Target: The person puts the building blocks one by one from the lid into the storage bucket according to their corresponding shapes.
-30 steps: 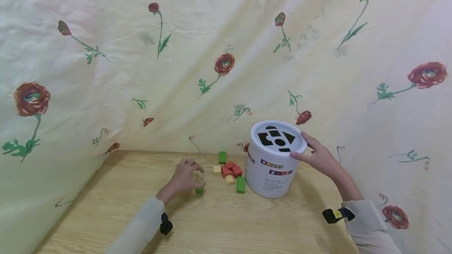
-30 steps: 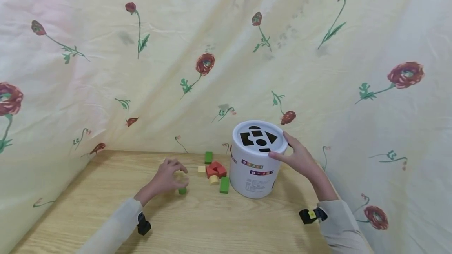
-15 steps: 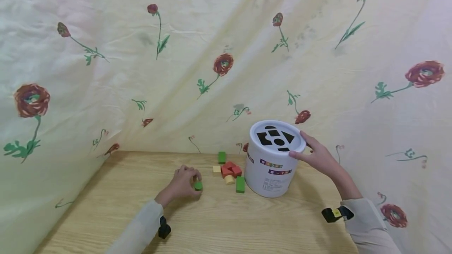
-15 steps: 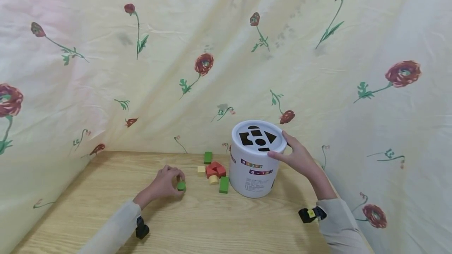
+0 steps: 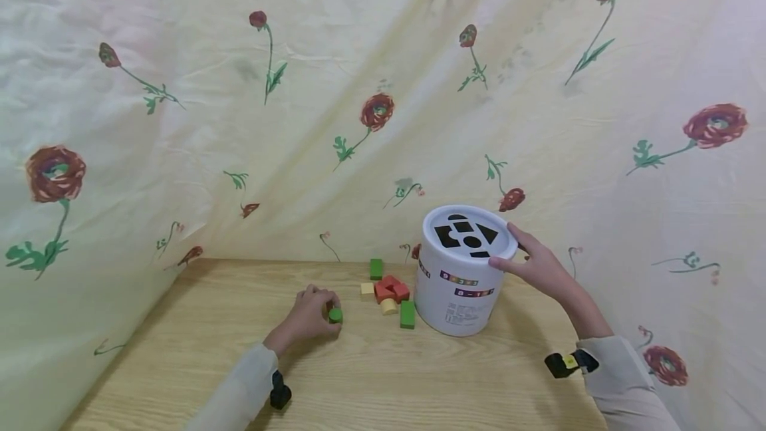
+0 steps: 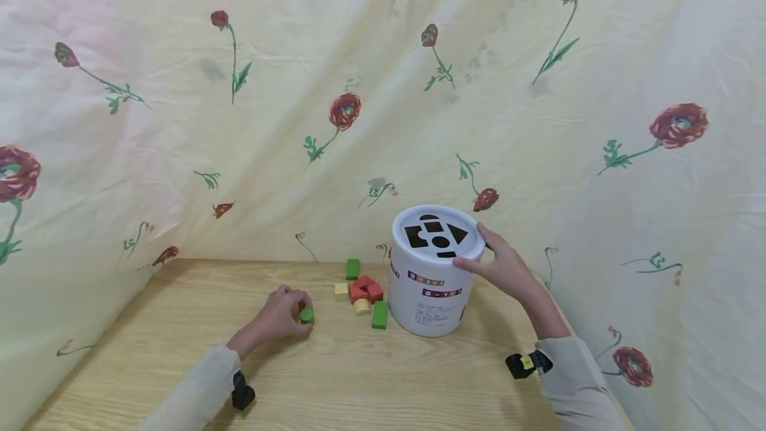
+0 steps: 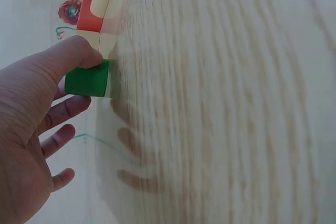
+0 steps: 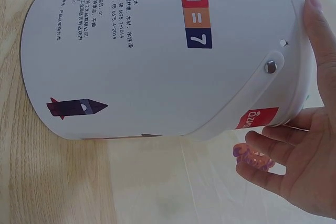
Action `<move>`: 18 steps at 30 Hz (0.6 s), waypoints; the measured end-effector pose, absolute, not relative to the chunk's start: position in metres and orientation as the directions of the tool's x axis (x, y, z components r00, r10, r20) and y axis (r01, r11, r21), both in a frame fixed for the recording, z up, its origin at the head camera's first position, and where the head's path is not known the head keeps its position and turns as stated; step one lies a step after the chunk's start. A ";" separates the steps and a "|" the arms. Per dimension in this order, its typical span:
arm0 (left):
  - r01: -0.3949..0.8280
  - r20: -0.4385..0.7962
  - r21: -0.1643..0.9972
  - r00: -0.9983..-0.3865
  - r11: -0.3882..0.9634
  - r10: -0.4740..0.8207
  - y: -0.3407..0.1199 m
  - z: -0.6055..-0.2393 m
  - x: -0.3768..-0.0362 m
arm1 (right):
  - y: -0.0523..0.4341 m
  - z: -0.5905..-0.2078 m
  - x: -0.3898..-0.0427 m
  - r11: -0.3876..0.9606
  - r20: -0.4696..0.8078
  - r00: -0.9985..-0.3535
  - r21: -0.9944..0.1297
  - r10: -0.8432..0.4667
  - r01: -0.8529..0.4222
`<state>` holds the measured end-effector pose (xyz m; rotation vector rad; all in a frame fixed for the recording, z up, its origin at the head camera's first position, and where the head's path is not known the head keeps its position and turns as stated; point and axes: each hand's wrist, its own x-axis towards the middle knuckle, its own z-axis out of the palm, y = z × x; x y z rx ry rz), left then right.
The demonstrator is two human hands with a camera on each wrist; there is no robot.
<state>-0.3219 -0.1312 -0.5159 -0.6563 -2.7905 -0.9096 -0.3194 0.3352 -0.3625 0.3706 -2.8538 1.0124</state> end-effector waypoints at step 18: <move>0.463 0.309 0.551 -0.886 0.695 0.346 -0.123 -0.510 -0.322 | 0.335 -0.363 -0.320 0.734 0.172 -0.964 -0.625 -0.203 -0.266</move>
